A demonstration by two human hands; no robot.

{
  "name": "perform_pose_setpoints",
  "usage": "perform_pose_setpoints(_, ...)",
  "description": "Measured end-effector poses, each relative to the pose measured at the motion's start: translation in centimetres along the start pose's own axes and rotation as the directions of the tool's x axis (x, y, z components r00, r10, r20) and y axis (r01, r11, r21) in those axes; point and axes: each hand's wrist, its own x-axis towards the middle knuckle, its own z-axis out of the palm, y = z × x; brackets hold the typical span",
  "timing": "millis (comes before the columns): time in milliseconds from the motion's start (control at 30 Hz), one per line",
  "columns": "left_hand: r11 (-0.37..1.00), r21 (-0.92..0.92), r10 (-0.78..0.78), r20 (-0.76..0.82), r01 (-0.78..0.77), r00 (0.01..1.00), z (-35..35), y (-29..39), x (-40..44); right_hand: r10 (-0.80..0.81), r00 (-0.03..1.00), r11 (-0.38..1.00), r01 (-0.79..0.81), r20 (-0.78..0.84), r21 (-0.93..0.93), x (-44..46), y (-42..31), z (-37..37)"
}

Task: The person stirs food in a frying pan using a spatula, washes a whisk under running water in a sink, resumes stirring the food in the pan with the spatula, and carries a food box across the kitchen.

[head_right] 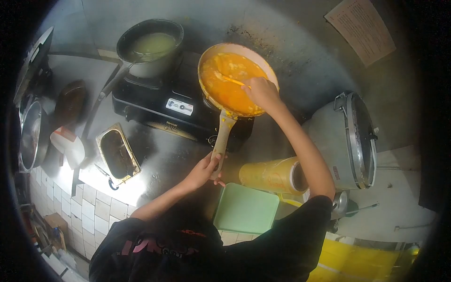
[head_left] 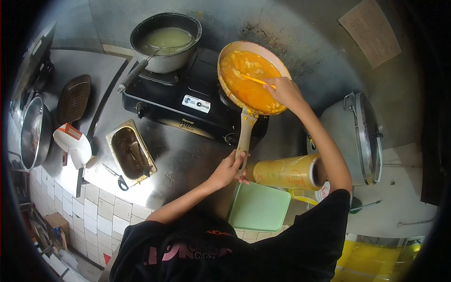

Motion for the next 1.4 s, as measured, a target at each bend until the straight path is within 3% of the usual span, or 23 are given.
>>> perform_pose_setpoints(233,1.000,0.024,-0.009,-0.007,0.009,1.000,0.1,0.4,-0.2,0.027,0.997,0.997,-0.033,-0.077,-0.077,-0.1,0.0,-3.6)
perform_pose_setpoints(400,1.000,0.028,0.000,-0.009,0.000,1.000,0.2,0.5,-0.2,0.080,0.963,0.983,-0.118,-0.256,-0.139,1.8,0.4,-3.2)
perform_pose_setpoints(500,1.000,0.031,0.005,-0.010,-0.005,1.000,0.1,0.3,-0.2,0.131,0.965,0.969,-0.174,-0.229,-0.175,3.0,0.2,-2.2)
perform_pose_setpoints(633,0.999,0.025,-0.029,-0.011,0.029,1.000,0.2,0.6,-0.2,0.096,0.979,0.969,-0.133,-0.179,-0.209,3.8,0.6,-0.2)
perform_pose_setpoints(700,1.000,0.018,-0.009,-0.018,0.010,1.000,0.2,0.4,-0.2,0.016,0.985,0.986,-0.044,-0.169,-0.163,3.1,0.7,0.3)
perform_pose_setpoints(800,1.000,0.012,0.006,-0.014,-0.006,1.000,0.1,0.1,-0.1,0.066,0.997,0.989,-0.071,-0.039,-0.126,2.0,1.4,1.6)
perform_pose_setpoints(933,0.999,0.038,-0.001,-0.016,0.002,1.000,0.3,0.7,-0.3,0.061,0.998,0.995,-0.060,0.006,-0.082,-0.5,0.8,1.0)
perform_pose_setpoints(1000,0.999,0.041,0.006,-0.013,-0.005,1.000,0.2,0.7,-0.3,0.013,1.000,0.999,-0.013,0.006,0.033,-1.7,0.5,-0.4)
perform_pose_setpoints(1267,1.000,0.013,0.002,-0.006,-0.002,1.000,0.1,0.2,-0.1,0.111,0.988,0.969,-0.131,0.105,0.211,-4.5,1.9,-9.2)
perform_pose_setpoints(1400,1.000,0.011,-0.002,-0.009,0.003,1.000,0.2,0.4,-0.2,0.046,0.999,0.980,-0.041,-0.020,0.194,-5.9,0.7,-8.8)
